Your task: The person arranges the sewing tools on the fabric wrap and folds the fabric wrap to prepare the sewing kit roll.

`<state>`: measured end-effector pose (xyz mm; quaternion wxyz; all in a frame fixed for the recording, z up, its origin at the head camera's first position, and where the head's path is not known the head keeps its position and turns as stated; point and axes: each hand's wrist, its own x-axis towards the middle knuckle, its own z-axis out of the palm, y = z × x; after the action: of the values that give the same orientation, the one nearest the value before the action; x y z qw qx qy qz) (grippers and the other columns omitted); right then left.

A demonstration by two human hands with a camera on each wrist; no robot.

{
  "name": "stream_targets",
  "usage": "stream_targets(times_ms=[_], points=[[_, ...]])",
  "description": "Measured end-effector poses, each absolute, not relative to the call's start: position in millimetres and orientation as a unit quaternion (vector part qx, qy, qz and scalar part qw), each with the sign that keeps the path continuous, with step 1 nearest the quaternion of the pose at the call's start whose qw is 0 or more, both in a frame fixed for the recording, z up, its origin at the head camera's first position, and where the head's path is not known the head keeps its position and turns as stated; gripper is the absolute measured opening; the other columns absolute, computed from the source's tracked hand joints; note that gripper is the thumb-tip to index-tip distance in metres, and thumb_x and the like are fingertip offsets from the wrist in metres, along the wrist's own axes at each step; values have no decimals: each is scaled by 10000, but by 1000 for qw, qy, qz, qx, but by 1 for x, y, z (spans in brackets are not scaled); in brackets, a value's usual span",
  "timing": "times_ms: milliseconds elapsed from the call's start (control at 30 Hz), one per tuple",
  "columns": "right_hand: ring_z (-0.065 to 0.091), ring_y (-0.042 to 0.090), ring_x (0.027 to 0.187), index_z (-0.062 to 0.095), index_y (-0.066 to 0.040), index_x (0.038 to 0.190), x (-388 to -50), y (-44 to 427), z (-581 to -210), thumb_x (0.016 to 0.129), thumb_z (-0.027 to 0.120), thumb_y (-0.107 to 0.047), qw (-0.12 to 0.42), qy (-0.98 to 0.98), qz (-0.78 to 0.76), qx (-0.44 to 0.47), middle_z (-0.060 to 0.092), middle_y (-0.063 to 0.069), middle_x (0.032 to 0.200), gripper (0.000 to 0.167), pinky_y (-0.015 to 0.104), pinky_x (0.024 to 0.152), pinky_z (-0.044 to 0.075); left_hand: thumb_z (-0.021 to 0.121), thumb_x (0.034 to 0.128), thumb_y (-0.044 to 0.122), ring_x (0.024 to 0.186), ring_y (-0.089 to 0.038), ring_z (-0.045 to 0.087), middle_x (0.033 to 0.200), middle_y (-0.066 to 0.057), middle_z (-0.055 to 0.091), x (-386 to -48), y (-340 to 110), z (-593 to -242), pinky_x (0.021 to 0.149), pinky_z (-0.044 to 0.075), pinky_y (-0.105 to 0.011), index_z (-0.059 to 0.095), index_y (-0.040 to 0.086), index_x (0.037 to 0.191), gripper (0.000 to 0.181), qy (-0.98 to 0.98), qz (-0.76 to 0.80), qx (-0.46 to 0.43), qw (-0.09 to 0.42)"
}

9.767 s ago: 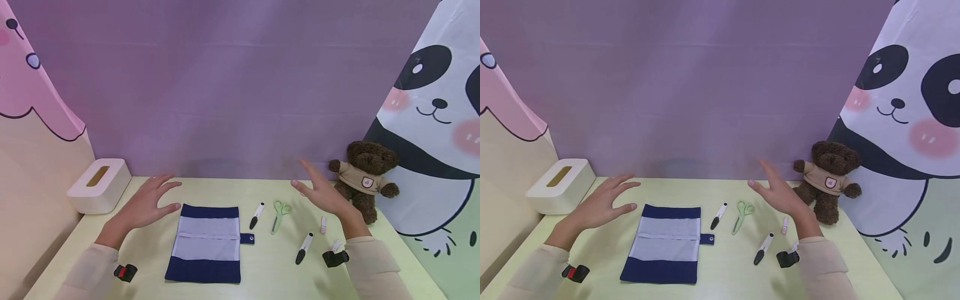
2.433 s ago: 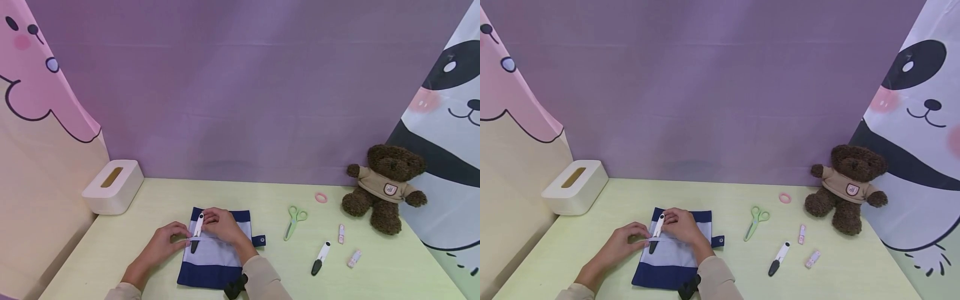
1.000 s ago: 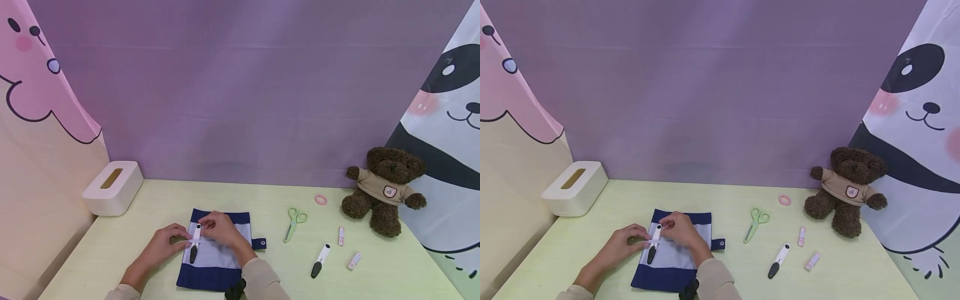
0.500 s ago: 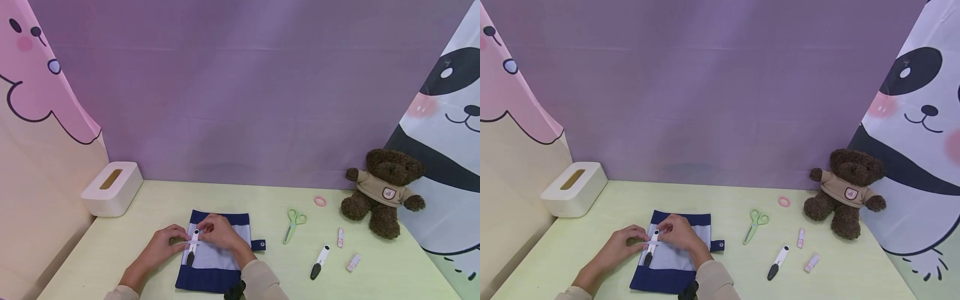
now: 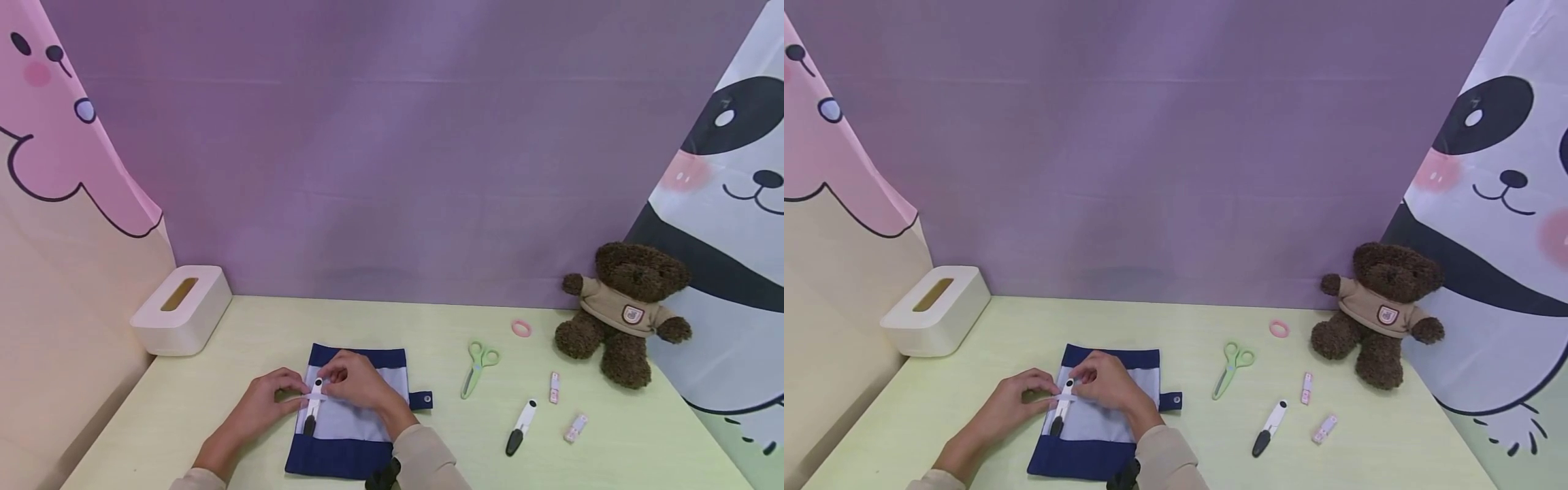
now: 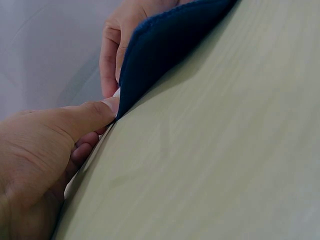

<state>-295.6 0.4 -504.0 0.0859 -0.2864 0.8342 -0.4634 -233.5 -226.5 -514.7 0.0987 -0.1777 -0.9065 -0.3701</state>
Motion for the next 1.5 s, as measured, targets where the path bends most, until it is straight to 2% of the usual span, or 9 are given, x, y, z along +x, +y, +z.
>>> stream_targets(times_ms=[267,467,667,900,1100,1167,1233,1367,1500], points=[[661,115,965,768,-148,1182,-299,39,-487,957,741,-194,90,822,-498,-260,738,17,1119,231,209,838,551,859,835,176,973,-14,641,1063,91,707,-234,-223,-517,919,560,-272,787,242,936,141,-904,-377,-176,95],[685,268,1074,714,-38,1259,-304,107,-464,975,717,-166,73,822,-525,-209,718,173,1213,311,248,844,571,859,829,172,970,-9,635,1067,92,705,-233,-226,-516,920,559,-270,783,241,929,143,-907,-375,-172,87],[671,372,1139,677,50,1270,-309,178,-451,965,712,-88,25,843,-514,-158,682,278,1273,336,184,826,554,860,831,185,988,-13,637,1070,99,707,-233,-228,-517,937,553,-285,780,263,933,152,-908,-369,-173,93],[666,257,1136,642,43,1325,-316,249,-460,978,709,-134,3,858,-500,-119,675,256,1286,396,176,833,547,857,837,186,954,-6,644,1062,64,713,-231,-227,-513,901,560,-259,786,232,939,132,-903,-378,-182,98],[661,94,1026,624,86,1318,-313,278,-468,956,728,-107,-3,857,-506,-94,675,284,1259,423,181,816,552,858,835,181,952,7,638,1061,70,712,-231,-227,-514,899,562,-256,786,234,940,138,-902,-379,-181,98],[649,81,1020,614,102,1317,-314,283,-473,951,733,-104,5,859,-504,-92,670,290,1259,437,180,813,554,857,835,185,952,12,634,1060,76,711,-232,-227,-515,900,560,-259,786,234,941,137,-903,-375,-182,100],[652,110,1033,620,104,1305,-316,287,-479,940,747,-105,10,865,-493,-92,676,285,1254,439,171,809,550,858,833,185,951,15,633,1060,81,710,-232,-227,-516,899,559,-259,786,235,943,141,-904,-373,-182,100],[671,271,1114,649,66,1290,-321,292,-490,918,771,-112,9,886,-452,-98,690,249,1268,430,169,833,537,856,835,194,952,14,630,1059,85,709,-233,-227,-517,892,558,-255,786,237,947,139,-903,-374,-185,101],[653,369,1173,680,18,1275,-324,292,-496,894,785,-121,-4,904,-415,-101,699,219,1270,419,263,895,538,852,839,186,951,9,634,1054,76,711,-232,-227,-518,880,562,-247,786,234,949,137,-900,-379,-190,102]])
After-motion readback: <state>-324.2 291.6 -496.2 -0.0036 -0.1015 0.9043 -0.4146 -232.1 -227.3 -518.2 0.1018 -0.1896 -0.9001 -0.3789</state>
